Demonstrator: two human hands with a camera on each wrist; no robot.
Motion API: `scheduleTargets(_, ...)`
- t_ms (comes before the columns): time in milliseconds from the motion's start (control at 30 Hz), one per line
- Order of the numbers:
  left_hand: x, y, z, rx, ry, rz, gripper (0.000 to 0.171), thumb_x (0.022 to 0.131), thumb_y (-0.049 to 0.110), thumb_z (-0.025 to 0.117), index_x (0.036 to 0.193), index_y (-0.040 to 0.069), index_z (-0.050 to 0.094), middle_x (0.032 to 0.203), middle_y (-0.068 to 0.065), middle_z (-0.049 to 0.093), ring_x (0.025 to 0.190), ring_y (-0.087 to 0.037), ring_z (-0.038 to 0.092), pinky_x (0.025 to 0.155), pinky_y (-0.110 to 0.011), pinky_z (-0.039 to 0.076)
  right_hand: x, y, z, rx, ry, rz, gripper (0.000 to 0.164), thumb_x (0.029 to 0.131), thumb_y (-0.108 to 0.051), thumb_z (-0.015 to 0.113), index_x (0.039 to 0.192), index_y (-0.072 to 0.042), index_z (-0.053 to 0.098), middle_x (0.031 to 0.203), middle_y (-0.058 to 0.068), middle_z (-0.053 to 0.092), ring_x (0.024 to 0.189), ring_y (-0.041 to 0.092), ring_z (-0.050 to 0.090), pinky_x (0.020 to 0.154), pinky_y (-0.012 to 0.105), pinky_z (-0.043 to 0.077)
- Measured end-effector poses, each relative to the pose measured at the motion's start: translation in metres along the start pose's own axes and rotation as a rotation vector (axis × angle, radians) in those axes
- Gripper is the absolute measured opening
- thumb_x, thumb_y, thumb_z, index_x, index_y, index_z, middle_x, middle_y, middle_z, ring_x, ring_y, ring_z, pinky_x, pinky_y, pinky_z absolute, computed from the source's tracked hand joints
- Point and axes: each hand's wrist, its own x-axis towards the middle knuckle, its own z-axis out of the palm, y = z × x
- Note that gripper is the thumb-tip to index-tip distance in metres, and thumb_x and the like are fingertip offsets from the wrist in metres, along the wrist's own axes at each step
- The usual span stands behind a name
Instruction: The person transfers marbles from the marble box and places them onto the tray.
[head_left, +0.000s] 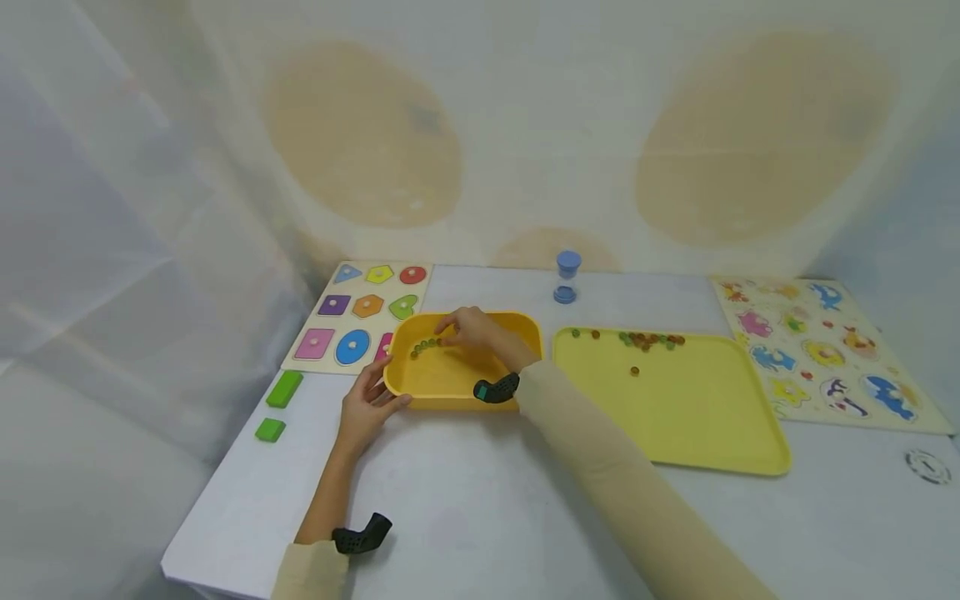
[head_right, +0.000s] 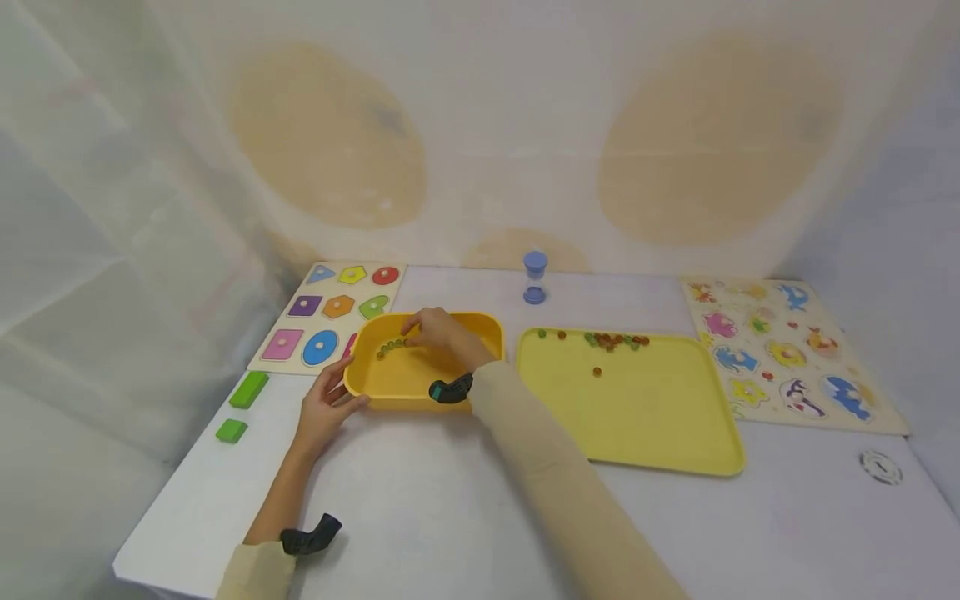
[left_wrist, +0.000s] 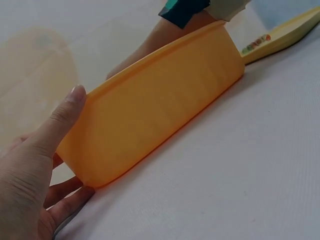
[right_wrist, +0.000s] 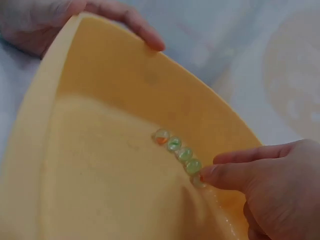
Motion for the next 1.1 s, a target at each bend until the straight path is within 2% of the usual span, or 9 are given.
scheduleTargets(233, 0.001, 0.002, 0.001, 0.008, 0.002, -0.012, 0.063, 0.075, 0.022, 0.073, 0.131, 0.022, 0.043, 0.136, -0.002, 0.043, 0.118, -0.027, 0.048, 0.087, -0.03, 0.047, -0.001, 0.003, 0.004, 0.024, -0.003, 0.024, 0.027, 0.083, -0.019, 0.064, 0.11, -0.014, 0.064, 0.11, 0.001, 0.061, 0.086, 0.018, 0.048, 0.076, 0.025, 0.045)
scheduleTargets(333, 0.001, 0.002, 0.001, -0.002, 0.0, -0.021, 0.064, 0.074, 0.022, 0.073, 0.131, 0.022, 0.043, 0.137, -0.003, 0.043, 0.118, -0.028, 0.047, 0.088, -0.032, 0.047, -0.002, 0.004, 0.006, 0.053, -0.025, 0.056, 0.027, 0.084, -0.02, 0.063, 0.111, -0.016, 0.063, 0.112, 0.001, 0.059, 0.086, 0.018, 0.047, 0.073, 0.022, 0.044)
scheduleTargets(467, -0.001, 0.008, 0.001, -0.023, -0.005, -0.035, 0.064, 0.075, 0.016, 0.072, 0.131, 0.017, 0.043, 0.137, -0.008, 0.043, 0.119, -0.031, 0.047, 0.089, -0.038, 0.046, -0.001, 0.006, 0.009, 0.054, -0.042, 0.063, 0.028, 0.084, -0.021, 0.063, 0.111, -0.018, 0.063, 0.115, -0.002, 0.058, 0.093, 0.016, 0.049, 0.081, 0.023, 0.047)
scheduleTargets(600, -0.003, 0.017, 0.001, -0.017, -0.013, -0.054, 0.064, 0.076, 0.01, 0.071, 0.132, 0.012, 0.041, 0.137, -0.013, 0.041, 0.118, -0.034, 0.046, 0.089, -0.041, 0.045, 0.0, 0.007, 0.009, -0.004, -0.039, -0.008, 0.022, 0.083, -0.021, 0.064, 0.105, -0.016, 0.066, 0.11, -0.003, 0.061, 0.094, 0.014, 0.051, 0.088, 0.024, 0.045)
scheduleTargets(767, 0.001, 0.004, 0.002, -0.019, -0.007, -0.065, 0.065, 0.075, 0.015, 0.072, 0.132, 0.018, 0.042, 0.138, -0.009, 0.041, 0.119, -0.031, 0.047, 0.088, -0.036, 0.047, -0.003, 0.008, 0.008, -0.042, -0.04, -0.031, 0.013, 0.082, -0.022, 0.064, 0.094, -0.017, 0.069, 0.1, -0.005, 0.063, 0.089, 0.013, 0.051, 0.084, 0.021, 0.044)
scheduleTargets(833, 0.001, 0.001, 0.002, -0.017, 0.0, -0.057, 0.065, 0.074, 0.018, 0.073, 0.131, 0.021, 0.042, 0.138, -0.007, 0.041, 0.119, -0.03, 0.047, 0.087, -0.034, 0.047, -0.005, 0.006, 0.006, -0.039, -0.018, -0.042, 0.013, 0.082, -0.023, 0.065, 0.093, -0.017, 0.069, 0.097, -0.006, 0.063, 0.085, 0.012, 0.05, 0.079, 0.019, 0.044)
scheduleTargets(933, 0.0, 0.001, 0.003, -0.005, 0.005, -0.04, 0.065, 0.074, 0.02, 0.073, 0.132, 0.021, 0.042, 0.138, -0.007, 0.042, 0.118, -0.029, 0.047, 0.086, -0.031, 0.048, -0.015, 0.002, -0.002, -0.017, 0.059, -0.103, 0.014, 0.082, -0.023, 0.066, 0.093, -0.016, 0.069, 0.085, -0.001, 0.064, 0.07, 0.011, 0.046, 0.064, 0.018, 0.039)
scheduleTargets(1033, 0.0, 0.001, 0.002, 0.001, 0.007, -0.022, 0.065, 0.074, 0.02, 0.073, 0.131, 0.022, 0.042, 0.137, -0.006, 0.042, 0.118, -0.029, 0.048, 0.085, -0.028, 0.048, -0.034, 0.0, -0.018, 0.027, 0.153, -0.175, 0.017, 0.081, -0.024, 0.066, 0.094, -0.013, 0.069, 0.066, 0.003, 0.057, 0.055, 0.013, 0.036, 0.052, 0.02, 0.03)
scheduleTargets(1100, -0.001, 0.0, 0.001, -0.002, 0.011, -0.012, 0.064, 0.074, 0.019, 0.073, 0.131, 0.022, 0.043, 0.136, -0.007, 0.043, 0.117, -0.029, 0.048, 0.085, -0.028, 0.048, -0.051, 0.003, -0.032, 0.046, 0.211, -0.204, 0.019, 0.081, -0.026, 0.066, 0.096, -0.013, 0.069, 0.057, 0.001, 0.048, 0.05, 0.013, 0.031, 0.048, 0.021, 0.026)
